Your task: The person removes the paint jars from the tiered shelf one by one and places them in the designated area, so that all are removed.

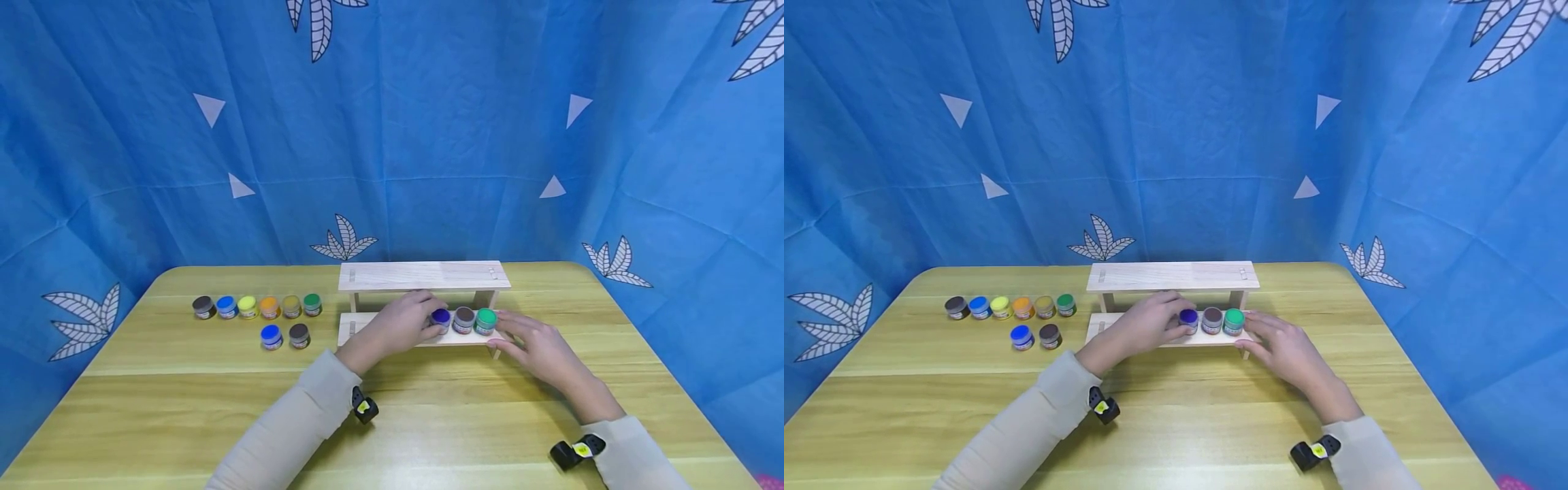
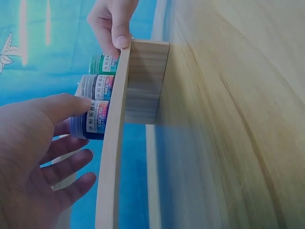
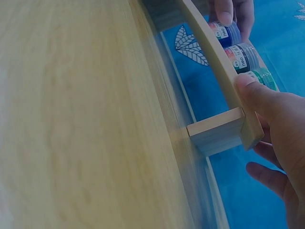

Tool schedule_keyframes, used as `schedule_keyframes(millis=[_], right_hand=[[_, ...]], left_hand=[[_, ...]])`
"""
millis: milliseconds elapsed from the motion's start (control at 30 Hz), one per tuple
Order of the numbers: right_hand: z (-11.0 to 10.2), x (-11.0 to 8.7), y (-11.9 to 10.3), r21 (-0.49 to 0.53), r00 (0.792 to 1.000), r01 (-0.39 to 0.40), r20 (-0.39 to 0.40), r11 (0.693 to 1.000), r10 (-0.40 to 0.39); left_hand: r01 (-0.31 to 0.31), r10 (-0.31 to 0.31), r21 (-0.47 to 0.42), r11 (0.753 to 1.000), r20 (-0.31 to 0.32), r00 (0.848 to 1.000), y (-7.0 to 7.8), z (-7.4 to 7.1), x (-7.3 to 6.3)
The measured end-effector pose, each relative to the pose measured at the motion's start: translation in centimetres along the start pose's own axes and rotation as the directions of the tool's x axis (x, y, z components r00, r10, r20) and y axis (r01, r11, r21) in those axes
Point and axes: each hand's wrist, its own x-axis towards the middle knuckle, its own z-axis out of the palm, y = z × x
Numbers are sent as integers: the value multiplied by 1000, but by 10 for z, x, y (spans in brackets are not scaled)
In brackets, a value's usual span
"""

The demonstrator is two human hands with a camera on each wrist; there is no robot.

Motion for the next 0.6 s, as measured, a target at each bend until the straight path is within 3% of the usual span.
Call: schedule_keyframes(millis=[233, 600], right_hand=[[0, 1, -1, 7, 1000, -3, 6, 1000, 3], [0, 0, -2, 4, 1000, -9, 10, 1000, 9]], left_hand=[[35, -35, -65, 997, -1, 999, 0, -4, -7], [71, -76, -116, 991, -42, 996, -10, -22, -32]])
